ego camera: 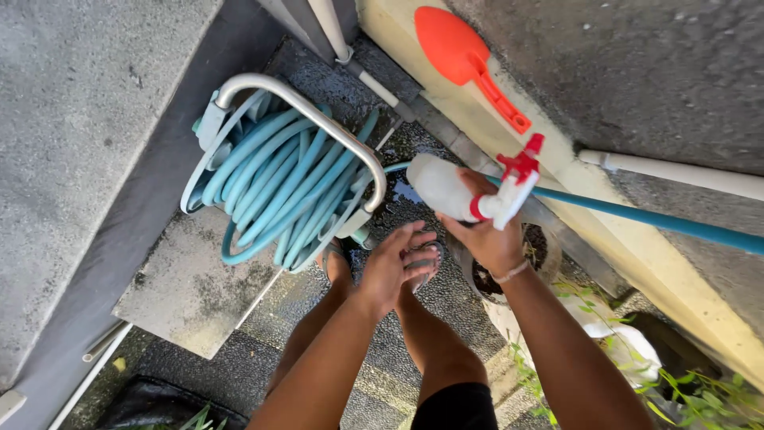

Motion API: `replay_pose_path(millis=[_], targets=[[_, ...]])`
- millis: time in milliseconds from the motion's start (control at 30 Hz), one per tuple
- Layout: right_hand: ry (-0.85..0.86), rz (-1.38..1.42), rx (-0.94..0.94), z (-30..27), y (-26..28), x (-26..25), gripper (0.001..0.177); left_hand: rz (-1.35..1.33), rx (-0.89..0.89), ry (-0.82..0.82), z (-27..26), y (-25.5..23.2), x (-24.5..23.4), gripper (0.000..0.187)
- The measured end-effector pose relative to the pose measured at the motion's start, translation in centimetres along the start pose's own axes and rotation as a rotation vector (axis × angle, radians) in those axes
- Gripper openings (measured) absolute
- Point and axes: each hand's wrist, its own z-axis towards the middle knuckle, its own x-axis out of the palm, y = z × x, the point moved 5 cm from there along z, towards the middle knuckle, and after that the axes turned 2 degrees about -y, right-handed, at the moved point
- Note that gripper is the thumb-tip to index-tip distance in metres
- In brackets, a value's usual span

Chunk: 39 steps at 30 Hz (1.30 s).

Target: Filling and preparing a spray bottle for gardening tasks.

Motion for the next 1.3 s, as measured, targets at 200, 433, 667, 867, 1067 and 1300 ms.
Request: replay_pose_path(millis=[200,433,667,867,1067,1300], targets=[[0.042,0.091,-0.027,-3.5,9.1,-8.5,0.071,-0.302,0.011,0.043,-0.1,-0.5,4.4,0.069],[0.020,0.054,-0.088,-5.8,21.9,-18.7,0.076,-0.146,0.177,0.465,-11.7,-4.0,11.4,0.085],[0.025,0.284,-0.129,-5.3,37.9,-28.4,0.084,-0.213,0.317,0.621,-25.0,-8.2,17.0,0.095],[-0.048,0.840,-0.111,-7.5,44.7,-32.8,0.047,-0.220,0.324,0.491,-34.8,-9.8,19.6,0.088],[-0.039,0.690,-0.091,-7.1,47.8,-35.6,0.029,-0.112,0.332,0.497,-39.8,-12.2,22.1,0.082],[-0.027,0.767,-0.239,-7.3,50.4,-38.3,0.037,-0.001,0.282,0.524,-44.4,-13.8,25.7,0.086]])
